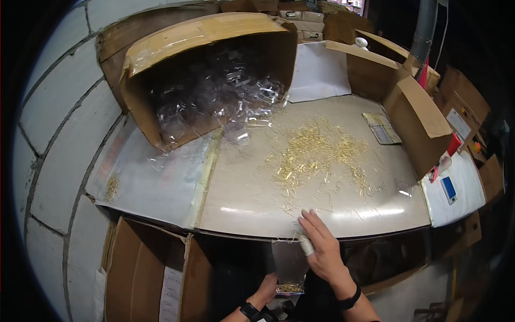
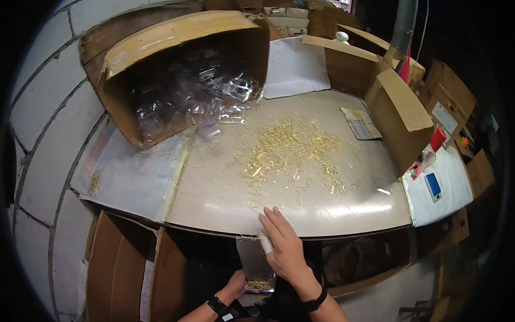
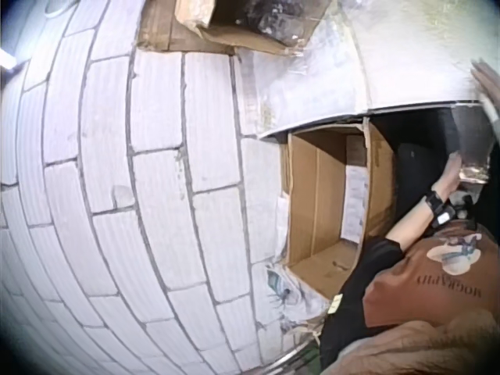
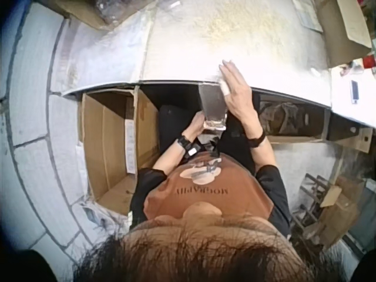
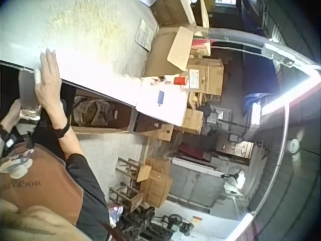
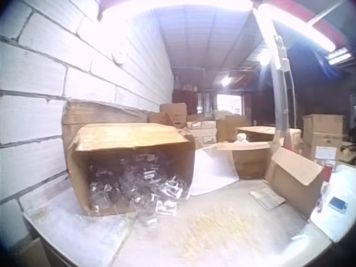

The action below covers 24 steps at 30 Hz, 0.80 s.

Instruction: The person is sorting and packaging small metal parts into plastic bags and larger boxes, utilizing a banding machine in a metal fabrication facility.

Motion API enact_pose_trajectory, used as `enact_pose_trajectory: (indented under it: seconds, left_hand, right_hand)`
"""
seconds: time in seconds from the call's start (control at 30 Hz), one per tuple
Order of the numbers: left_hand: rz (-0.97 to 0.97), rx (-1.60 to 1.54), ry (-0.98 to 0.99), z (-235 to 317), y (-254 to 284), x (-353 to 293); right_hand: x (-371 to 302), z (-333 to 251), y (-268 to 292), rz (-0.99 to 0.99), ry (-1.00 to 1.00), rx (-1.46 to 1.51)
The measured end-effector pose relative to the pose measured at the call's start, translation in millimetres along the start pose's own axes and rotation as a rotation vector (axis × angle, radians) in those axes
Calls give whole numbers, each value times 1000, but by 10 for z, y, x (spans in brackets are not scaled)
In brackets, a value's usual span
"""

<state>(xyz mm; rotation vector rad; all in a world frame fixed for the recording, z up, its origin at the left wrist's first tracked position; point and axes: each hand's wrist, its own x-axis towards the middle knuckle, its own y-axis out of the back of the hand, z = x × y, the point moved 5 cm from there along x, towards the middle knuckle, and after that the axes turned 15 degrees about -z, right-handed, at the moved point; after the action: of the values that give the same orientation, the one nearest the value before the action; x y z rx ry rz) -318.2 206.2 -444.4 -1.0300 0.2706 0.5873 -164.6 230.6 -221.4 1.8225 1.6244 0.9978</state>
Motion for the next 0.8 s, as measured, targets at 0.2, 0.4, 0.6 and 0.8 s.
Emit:
enact_pose_trajectory:
  seconds: [0.2,0.4,0.6,0.8]
  left_hand:
    - [31,3,-54,-77,56,16]
    - [-72,68,-46,-73,-20,4]
    - [-56,100,9,-167,89,-88]
    - [-155,45,58,-256,150,-419]
  right_hand:
    - [-198,-132,-379,-173,52,-229]
    - [-946,-153,-84,-214,18,10]
    - [-1430,127,-189,-246,-163,64]
    - [-1514,54,-436,-392,-139,125]
